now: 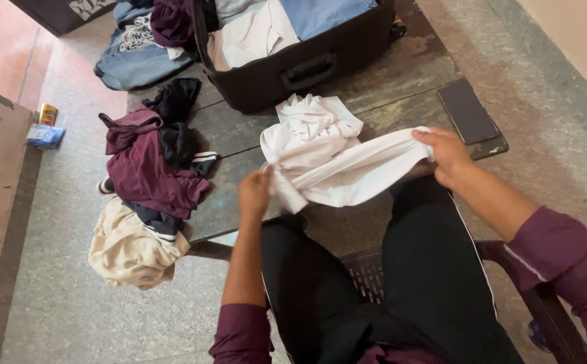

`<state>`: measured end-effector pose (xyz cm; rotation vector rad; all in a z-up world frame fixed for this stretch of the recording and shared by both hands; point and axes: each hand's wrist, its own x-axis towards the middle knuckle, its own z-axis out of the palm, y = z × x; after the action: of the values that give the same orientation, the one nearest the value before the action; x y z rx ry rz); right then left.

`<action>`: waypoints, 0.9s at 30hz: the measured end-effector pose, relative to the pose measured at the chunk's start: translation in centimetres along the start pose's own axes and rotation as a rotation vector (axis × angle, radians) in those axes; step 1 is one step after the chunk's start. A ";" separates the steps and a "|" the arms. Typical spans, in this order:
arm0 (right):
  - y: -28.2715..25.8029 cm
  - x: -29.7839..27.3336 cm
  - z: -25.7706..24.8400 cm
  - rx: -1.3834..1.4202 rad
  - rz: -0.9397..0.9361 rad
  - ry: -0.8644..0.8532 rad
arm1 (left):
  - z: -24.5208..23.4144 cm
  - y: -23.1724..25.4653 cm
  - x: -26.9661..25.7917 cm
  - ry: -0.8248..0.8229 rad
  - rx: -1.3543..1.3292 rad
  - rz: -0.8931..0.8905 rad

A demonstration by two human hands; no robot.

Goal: The person folds a blue hoodie with an orange graphic, a purple long-sleeved shirt, and a white t-shirt by hand on a wooden table near a suitcase.

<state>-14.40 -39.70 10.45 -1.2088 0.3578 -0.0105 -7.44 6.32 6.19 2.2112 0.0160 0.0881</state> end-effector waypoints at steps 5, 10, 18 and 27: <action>-8.6 1.8 1.6 0.156 -0.201 0.143 | -6.3 2.6 1.4 -0.023 -1.338 0.017; -13.5 1.2 3.1 0.180 -0.600 0.153 | -10.6 5.7 -1.0 0.005 -1.478 0.082; 3.6 6.1 -0.1 -1.240 -0.417 0.138 | 0.5 -8.7 4.0 0.099 -0.659 -0.362; 3.4 3.4 -0.1 -1.523 -0.686 0.049 | -1.8 0.0 -0.9 0.040 0.280 0.116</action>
<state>-11.87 -39.24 6.39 -2.7970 -0.1113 -0.4254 -8.49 7.70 7.21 2.4890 -0.0827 0.2060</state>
